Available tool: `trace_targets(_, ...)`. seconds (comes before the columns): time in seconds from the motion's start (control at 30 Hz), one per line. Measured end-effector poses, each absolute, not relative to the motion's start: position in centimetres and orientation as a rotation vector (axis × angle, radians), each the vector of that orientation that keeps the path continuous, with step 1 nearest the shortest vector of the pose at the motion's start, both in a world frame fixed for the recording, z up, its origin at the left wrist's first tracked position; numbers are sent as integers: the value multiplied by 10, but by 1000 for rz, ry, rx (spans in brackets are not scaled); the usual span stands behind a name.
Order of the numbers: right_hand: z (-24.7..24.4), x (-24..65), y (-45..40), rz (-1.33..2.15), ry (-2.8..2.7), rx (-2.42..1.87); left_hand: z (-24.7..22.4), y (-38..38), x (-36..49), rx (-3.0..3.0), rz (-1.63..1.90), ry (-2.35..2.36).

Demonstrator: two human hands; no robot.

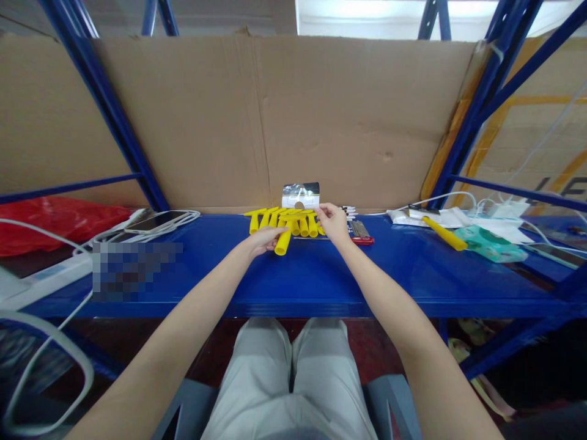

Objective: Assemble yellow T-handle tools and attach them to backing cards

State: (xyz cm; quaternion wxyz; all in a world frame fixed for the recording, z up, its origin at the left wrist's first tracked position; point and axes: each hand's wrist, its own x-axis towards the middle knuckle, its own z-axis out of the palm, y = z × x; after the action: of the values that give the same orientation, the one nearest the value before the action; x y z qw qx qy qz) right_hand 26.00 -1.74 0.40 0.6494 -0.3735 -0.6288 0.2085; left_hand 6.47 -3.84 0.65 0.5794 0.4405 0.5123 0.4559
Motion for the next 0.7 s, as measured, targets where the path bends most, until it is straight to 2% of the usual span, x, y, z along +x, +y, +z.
trace_targets(0.2, 5, 262, -17, 454, -1388, -838, 18, -38, 60, 1077, 1181, 1070)
trace_targets(0.7, 7, 264, -20, 465, -1393, -842, 18, -25, 45, 658, 1593, 1005)
